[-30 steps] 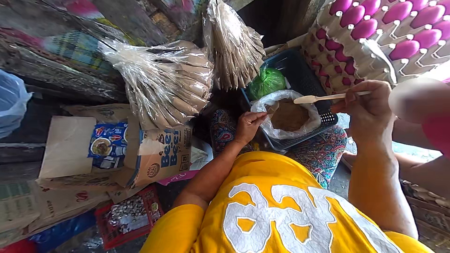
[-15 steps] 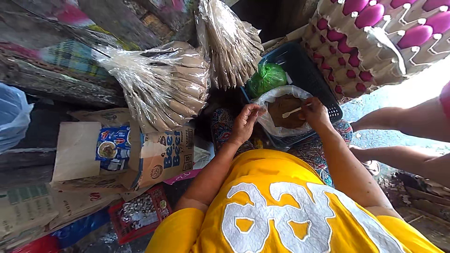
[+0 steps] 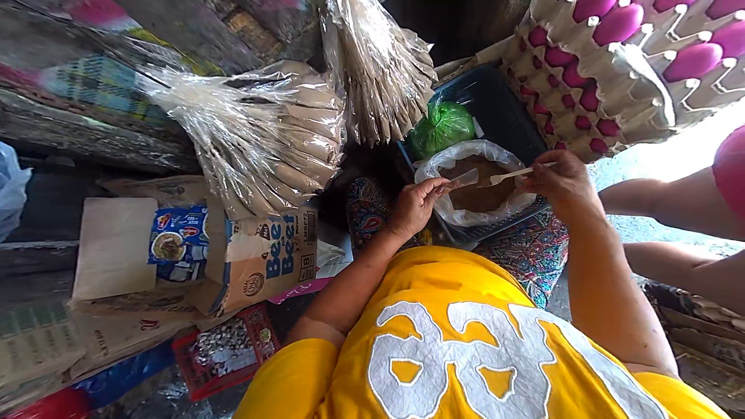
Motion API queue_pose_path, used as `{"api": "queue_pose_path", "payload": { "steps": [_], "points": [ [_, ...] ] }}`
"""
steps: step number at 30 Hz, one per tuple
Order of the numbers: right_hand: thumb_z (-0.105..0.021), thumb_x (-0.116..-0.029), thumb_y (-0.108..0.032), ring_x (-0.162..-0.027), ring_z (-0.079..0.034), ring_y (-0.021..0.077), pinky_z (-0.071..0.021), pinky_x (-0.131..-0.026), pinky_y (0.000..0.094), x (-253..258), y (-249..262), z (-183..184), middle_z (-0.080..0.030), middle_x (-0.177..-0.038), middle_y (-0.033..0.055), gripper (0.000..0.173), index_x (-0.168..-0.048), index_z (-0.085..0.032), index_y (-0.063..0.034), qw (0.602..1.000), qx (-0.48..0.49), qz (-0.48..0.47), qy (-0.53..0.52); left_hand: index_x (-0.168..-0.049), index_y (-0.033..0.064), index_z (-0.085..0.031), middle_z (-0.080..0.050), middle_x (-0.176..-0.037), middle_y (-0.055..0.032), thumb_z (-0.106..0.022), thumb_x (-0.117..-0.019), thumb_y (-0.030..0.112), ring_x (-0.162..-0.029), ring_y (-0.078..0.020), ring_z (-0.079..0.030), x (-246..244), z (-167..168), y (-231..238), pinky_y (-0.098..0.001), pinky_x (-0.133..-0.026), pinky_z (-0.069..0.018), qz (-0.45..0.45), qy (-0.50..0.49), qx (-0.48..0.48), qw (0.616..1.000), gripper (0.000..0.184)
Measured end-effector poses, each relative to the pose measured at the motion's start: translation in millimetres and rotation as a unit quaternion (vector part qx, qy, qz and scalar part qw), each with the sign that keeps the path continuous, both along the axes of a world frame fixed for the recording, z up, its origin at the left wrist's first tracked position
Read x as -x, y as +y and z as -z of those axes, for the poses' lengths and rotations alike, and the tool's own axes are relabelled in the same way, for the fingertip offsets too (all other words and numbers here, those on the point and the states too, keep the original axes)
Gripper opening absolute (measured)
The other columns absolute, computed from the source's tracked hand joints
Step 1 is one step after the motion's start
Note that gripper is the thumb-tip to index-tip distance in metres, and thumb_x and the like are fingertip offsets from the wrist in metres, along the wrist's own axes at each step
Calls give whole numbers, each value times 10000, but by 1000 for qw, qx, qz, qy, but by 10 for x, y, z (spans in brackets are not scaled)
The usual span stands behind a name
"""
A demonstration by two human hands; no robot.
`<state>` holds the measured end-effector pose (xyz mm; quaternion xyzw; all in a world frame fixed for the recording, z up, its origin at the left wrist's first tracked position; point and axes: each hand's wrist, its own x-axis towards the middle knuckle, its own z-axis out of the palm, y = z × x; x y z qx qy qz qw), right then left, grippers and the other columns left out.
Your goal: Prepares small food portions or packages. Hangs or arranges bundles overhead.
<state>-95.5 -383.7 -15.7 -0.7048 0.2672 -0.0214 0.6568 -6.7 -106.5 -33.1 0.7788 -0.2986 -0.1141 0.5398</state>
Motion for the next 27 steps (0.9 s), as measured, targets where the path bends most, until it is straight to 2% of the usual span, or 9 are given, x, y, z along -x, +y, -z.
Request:
{"api": "queue_pose_path", "payload": {
  "steps": [2, 4, 11, 18, 25, 27],
  "points": [
    [-524, -1047, -106, -749, -696, 74, -635, -747, 305, 81, -52, -165, -649, -908, -43, 129, -1175, -513, -111, 999, -24, 9, -40, -1156, -13, -728, -761, -1048, -117, -573, -1027, 66, -995, -165, -719, 9, 7, -20, -369, -975, -536, -4, -40, -23, 999, 217],
    [-529, -1038, -108, -739, -707, 68, -638, -733, 286, 124, -73, -316, -676, -888, -69, 116, -1144, -521, -156, 996, -36, 15, -84, -1159, 2, -737, -765, -1053, -111, -574, -1026, 79, -1005, -197, -715, 18, 16, -34, -443, -1002, -495, -5, -57, -41, 998, 223],
    [-520, -1026, -105, -714, -703, 63, -634, -714, 266, 139, -46, -471, -692, -875, -77, 125, -1122, -543, -182, 987, -62, -1, -149, -1162, 14, -738, -766, -1041, -106, -566, -1040, 111, -1002, -195, -718, 21, 26, -72, -446, -1001, -506, 6, -55, -46, 997, 232],
    [-516, -1038, -99, -724, -706, 70, -634, -715, 270, 126, -38, -434, -698, -897, -63, 119, -1127, -543, -174, 986, -84, 8, -143, -1140, -19, -737, -761, -1029, -138, -583, -1024, 80, -980, -192, -727, 15, 12, -73, -390, -957, -548, 9, -52, -22, 998, 217],
    [-528, -1031, -90, -719, -708, 68, -634, -710, 264, 119, -42, -420, -699, -890, -67, 124, -1126, -546, -168, 988, -73, 6, -138, -1128, -9, -745, -765, -1015, -127, -589, -1015, 71, -963, -186, -727, 18, 29, -80, -395, -950, -544, 8, -57, -20, 998, 208],
    [-527, -1030, -89, -714, -708, 69, -635, -706, 267, 119, -39, -420, -698, -884, -66, 123, -1124, -545, -167, 988, -69, 4, -135, -1133, -2, -747, -767, -1019, -121, -588, -1017, 78, -972, -192, -724, 22, 27, -78, -423, -971, -524, 6, -59, -29, 998, 213]
  ]
}}
